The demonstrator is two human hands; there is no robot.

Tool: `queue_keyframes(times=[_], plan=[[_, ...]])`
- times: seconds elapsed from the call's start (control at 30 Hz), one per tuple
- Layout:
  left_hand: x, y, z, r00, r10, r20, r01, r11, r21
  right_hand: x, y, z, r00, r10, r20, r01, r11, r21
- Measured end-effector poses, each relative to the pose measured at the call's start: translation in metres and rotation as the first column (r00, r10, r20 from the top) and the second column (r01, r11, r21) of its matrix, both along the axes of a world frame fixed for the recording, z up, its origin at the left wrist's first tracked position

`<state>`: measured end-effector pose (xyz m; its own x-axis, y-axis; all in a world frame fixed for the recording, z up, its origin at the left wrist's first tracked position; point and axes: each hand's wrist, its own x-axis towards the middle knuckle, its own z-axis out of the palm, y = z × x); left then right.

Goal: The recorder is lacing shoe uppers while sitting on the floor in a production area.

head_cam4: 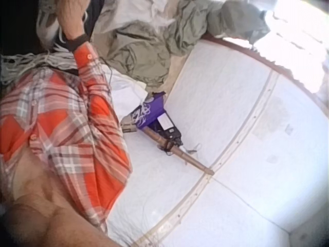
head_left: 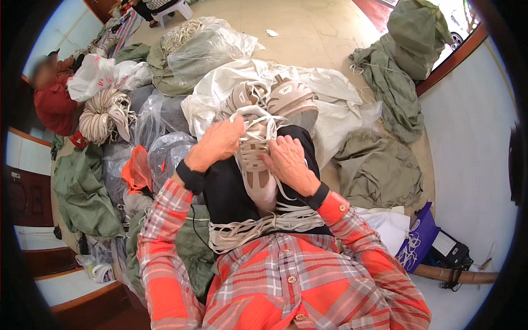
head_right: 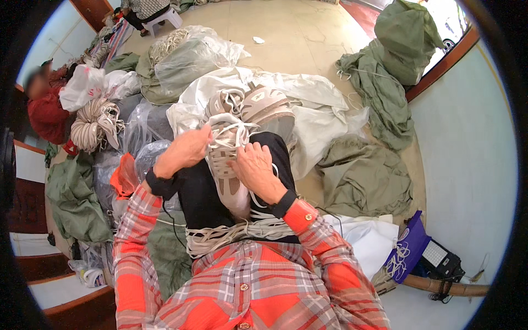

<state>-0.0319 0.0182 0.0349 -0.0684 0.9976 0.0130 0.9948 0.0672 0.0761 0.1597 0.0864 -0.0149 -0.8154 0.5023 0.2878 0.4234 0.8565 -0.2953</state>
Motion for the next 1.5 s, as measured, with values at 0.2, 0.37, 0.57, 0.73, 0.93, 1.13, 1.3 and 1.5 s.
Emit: queue_keyframes(times=[0.2,0.37,0.57,0.73,0.93,1.13,1.3,1.5], plan=[[0.004,-0.054,-0.024,-0.485,0.155,0.86,-0.11,0.965,-0.236,0.023,0.019,0.026,0.963,0.214,0.162,-0.168,0.951,-0.257],[-0.08,-0.109,-0.004,-0.66,-0.573,0.486,-0.588,0.796,0.141,0.056,0.033,0.076,0.865,0.502,0.012,-0.449,0.783,-0.431],[-0.169,-0.174,0.026,-0.373,-0.774,0.511,-0.764,0.569,0.304,0.021,0.055,0.023,0.897,0.442,0.024,-0.388,0.812,-0.435],[-0.205,-0.237,0.063,-0.194,-0.833,0.519,-0.726,0.478,0.494,0.0,0.055,0.028,0.975,0.14,-0.175,-0.219,0.762,-0.61],[-0.181,-0.253,0.063,-0.409,-0.814,0.412,-0.691,0.571,0.444,-0.042,0.016,0.025,0.94,0.286,-0.186,-0.341,0.766,-0.545],[-0.107,-0.196,-0.005,-0.63,-0.175,0.757,-0.58,0.754,-0.308,-0.048,-0.049,-0.017,0.742,0.669,0.03,-0.618,0.701,-0.357],[-0.007,-0.141,-0.025,-0.324,0.19,0.927,-0.541,0.767,-0.346,-0.058,-0.019,0.031,0.932,0.36,-0.034,-0.361,0.921,-0.148],[0.031,-0.078,-0.054,0.27,0.282,0.921,-0.573,0.815,-0.082,-0.091,0.024,0.015,0.966,0.186,-0.18,-0.222,0.953,-0.207]])
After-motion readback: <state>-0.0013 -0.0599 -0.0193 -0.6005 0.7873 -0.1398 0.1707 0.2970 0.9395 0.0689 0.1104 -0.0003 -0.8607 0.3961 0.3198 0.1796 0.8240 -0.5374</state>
